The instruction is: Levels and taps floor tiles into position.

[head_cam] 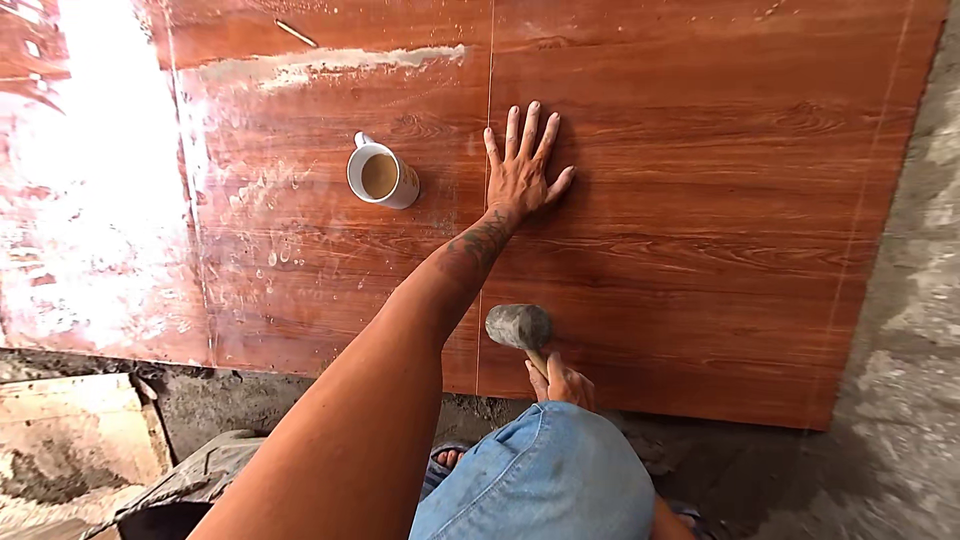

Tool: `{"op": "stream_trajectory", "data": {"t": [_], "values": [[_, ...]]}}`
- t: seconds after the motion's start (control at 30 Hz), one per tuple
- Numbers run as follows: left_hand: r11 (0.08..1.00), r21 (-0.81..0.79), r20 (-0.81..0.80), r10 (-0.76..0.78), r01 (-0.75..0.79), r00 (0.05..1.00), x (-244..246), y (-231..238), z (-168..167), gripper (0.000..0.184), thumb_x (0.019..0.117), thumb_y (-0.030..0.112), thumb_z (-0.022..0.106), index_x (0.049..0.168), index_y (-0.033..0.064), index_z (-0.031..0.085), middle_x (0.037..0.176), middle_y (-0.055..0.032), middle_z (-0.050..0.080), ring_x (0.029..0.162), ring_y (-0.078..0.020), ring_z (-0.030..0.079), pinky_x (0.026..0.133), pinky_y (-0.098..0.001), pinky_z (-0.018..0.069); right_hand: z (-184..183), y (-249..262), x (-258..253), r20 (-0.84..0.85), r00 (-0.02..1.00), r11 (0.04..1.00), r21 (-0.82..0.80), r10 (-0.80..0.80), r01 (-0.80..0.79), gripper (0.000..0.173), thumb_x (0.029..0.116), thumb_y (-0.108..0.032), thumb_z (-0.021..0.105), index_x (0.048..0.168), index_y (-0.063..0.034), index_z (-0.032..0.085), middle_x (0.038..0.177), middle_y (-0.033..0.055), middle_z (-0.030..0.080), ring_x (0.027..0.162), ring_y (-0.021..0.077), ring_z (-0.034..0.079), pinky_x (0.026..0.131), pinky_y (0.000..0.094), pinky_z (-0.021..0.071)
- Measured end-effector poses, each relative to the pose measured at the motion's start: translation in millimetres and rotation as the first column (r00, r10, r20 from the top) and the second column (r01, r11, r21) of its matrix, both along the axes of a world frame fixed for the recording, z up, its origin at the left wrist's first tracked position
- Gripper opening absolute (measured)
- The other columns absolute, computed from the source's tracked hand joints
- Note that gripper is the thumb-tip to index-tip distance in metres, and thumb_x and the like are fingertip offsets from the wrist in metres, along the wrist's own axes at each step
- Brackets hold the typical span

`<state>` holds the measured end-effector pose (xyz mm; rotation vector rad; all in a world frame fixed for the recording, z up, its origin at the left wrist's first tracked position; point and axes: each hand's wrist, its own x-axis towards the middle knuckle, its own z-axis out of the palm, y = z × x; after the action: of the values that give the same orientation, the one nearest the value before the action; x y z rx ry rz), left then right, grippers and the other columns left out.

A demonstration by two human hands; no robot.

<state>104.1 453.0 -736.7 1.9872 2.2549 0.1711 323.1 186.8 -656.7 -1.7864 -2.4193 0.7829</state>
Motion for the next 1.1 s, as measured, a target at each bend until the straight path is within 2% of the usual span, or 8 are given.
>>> {"op": "stream_trajectory", "data": {"t": [0.1,0.37,0.53,0.63,0.83,0.9,0.97,1.1], "values": [[1.000,0.015,-0.013,0.007,-0.007,1.000,-1.1,0.4,-1.9,0.085,0.0936,0.078,0.027,0.164,0.0299,0.025,0.172,-0.0071,0.017,0.159,-0.0361,0.012,0.119,-0.0748,0.0047,2.5,13.7,-9.3,0.008,1.000,1.000,-0.009,0.027,-0.026,0.044,0.1010,-0.046,0.055,0.096,-0.0037,0.070,0.063,0.0098,0.065,0.056,0.0269,0.068,0.051,0.0438,0.0547],[1.000,0.002,0.006,0.006,-0.006,1.000,-0.3,-1.0,-1.4,0.086,0.0936,0.078,0.027,0.164,0.0300,0.024,0.173,-0.0067,0.016,0.159,-0.0356,0.011,0.119,-0.0742,0.0029,-14.3,30.0,-11.1,-0.056,0.996,0.992,0.106,0.071,-0.065,0.046,0.1010,-0.044,0.054,0.096,-0.0013,0.069,0.060,0.0091,0.062,0.051,0.0256,0.065,0.047,0.0414,0.0529],[1.000,-0.002,0.001,0.001,-0.001,1.000,-1.0,-3.7,-1.0,0.086,0.0939,0.078,0.026,0.165,0.0295,0.023,0.173,-0.0071,0.014,0.159,-0.0365,0.009,0.119,-0.0743,0.0024,-13.7,41.3,-11.7,-0.059,0.997,0.994,0.099,0.058,-0.052,0.047,0.1027,-0.045,0.053,0.099,-0.0006,0.068,0.062,0.0093,0.062,0.052,0.0254,0.066,0.047,0.0409,0.0533],[0.999,0.036,0.011,0.006,-0.007,1.000,-2.1,-0.1,-4.5,0.078,0.0978,0.072,0.024,0.164,0.0306,0.026,0.173,-0.0065,0.016,0.159,-0.0360,0.010,0.119,-0.0739,0.0027,-17.4,52.4,-8.8,-0.065,0.997,0.995,0.094,0.037,-0.030,0.049,0.1031,-0.044,0.053,0.102,0.0028,0.068,0.062,0.0102,0.063,0.052,0.0261,0.066,0.048,0.0421,0.0544],[0.999,0.045,0.049,0.016,-0.019,0.999,-4.3,-0.1,-3.8,0.060,0.1063,0.052,0.021,0.162,0.0339,0.029,0.172,-0.0006,0.020,0.159,-0.0314,0.013,0.122,-0.0693,0.0049,-11.9,68.9,-2.7,-0.048,0.999,0.998,0.054,-0.006,0.008,0.050,0.1046,-0.045,0.051,0.103,0.0017,0.067,0.063,0.0102,0.062,0.055,0.0270,0.066,0.050,0.0429,0.0550],[0.997,0.063,0.070,0.029,-0.034,0.997,-4.5,-2.5,-6.0,0.057,0.1076,0.046,0.023,0.162,0.0311,0.032,0.171,0.0007,0.023,0.159,-0.0288,0.014,0.123,-0.0675,0.0057,-4.0,77.7,-1.0,-0.020,0.999,0.999,0.011,-0.033,0.034,0.052,0.1052,-0.047,0.049,0.103,0.0013,0.066,0.064,0.0105,0.062,0.056,0.0276,0.066,0.052,0.0436,0.0552],[0.990,0.110,0.110,0.080,-0.093,0.991,-5.2,-2.3,-6.6,0.056,0.1079,0.040,0.025,0.160,0.0234,0.036,0.170,-0.0025,0.026,0.159,-0.0258,0.017,0.125,-0.0641,0.0072,-5.2,82.2,0.1,-0.049,0.995,0.993,0.064,-0.091,0.095,0.052,0.1051,-0.045,0.051,0.103,0.0037,0.067,0.061,0.0095,0.060,0.052,0.0258,0.064,0.050,0.0420,0.0538],[0.958,0.100,0.087,0.261,-0.269,0.961,-2.1,-2.1,-4.7,0.067,0.1064,0.052,0.025,0.163,0.0150,0.029,0.171,-0.0121,0.019,0.159,-0.0314,0.015,0.124,-0.0657,0.0070,-3.8,100.5,0.2,-0.024,0.971,0.971,-0.023,-0.238,0.237,0.053,0.1060,-0.047,0.048,0.109,0.0037,0.065,0.065,0.0123,0.061,0.058,0.0295,0.066,0.054,0.0462,0.0542]]}}
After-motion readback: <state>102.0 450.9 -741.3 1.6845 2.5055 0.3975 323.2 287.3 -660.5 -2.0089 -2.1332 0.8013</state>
